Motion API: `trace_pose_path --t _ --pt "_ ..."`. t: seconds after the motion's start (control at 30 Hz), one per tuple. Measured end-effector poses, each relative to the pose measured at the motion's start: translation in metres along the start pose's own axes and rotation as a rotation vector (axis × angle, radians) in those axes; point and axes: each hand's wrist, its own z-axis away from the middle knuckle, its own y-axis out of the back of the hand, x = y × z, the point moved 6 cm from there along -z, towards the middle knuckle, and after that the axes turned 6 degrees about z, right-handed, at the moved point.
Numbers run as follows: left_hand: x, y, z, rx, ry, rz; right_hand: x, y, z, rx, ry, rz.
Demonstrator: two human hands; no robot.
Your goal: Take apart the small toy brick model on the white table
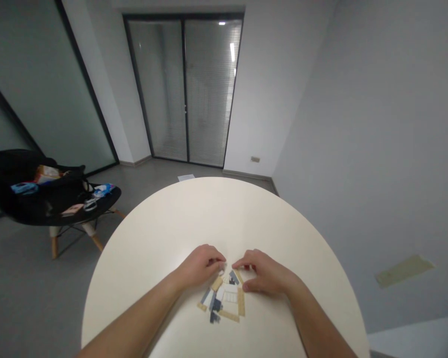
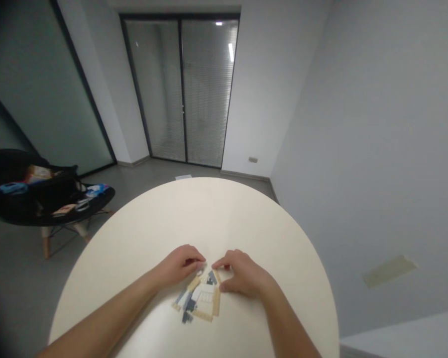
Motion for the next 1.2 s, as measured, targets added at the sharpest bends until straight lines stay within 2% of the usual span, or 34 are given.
trace_pose_path --t 0.13,0.3,0.47,0.53,0.67,0.8,0.9,1.03,1.2 --pt "0.004 -0.004 0.0 -0.012 0.015 0.05 0.001 0.002 0.0 0.018 0.001 -0.046" --pt "0.007 -0.005 0.0 -0.001 0.04 0.069 0.004 0.006 0.001 0.04 -0.071 -0.18" --pt "0.003 -0.003 0.001 0.023 0.056 0.121 0.007 -0.001 0.002 -0.055 -0.095 -0.518" --pt "0.002 -0.004 0.002 0.026 0.07 0.187 0.006 -0.002 -0.001 0.004 -0.07 -0.685" --pt "0.007 -0.003 0.004 0.071 0.121 0.382 0.002 -0.003 -0.009 0.253 -0.065 -0.924" --pt "0.009 -0.002 0.004 0.146 0.184 0.491 -0.011 -0.014 -0.017 0.321 -0.068 -1.028" --pt "0.001 0.002 0.003 0.227 0.223 0.503 -0.014 -0.015 -0.018 0.364 -0.088 -0.99" --pt "-0.012 0.006 0.003 0.301 0.242 0.546 -0.015 -0.002 -0.015 0.463 -0.075 -0.663" --pt "-0.019 -0.002 0.002 0.289 0.259 0.618 -0.033 0.008 -0.011 0.544 0.112 -0.343"
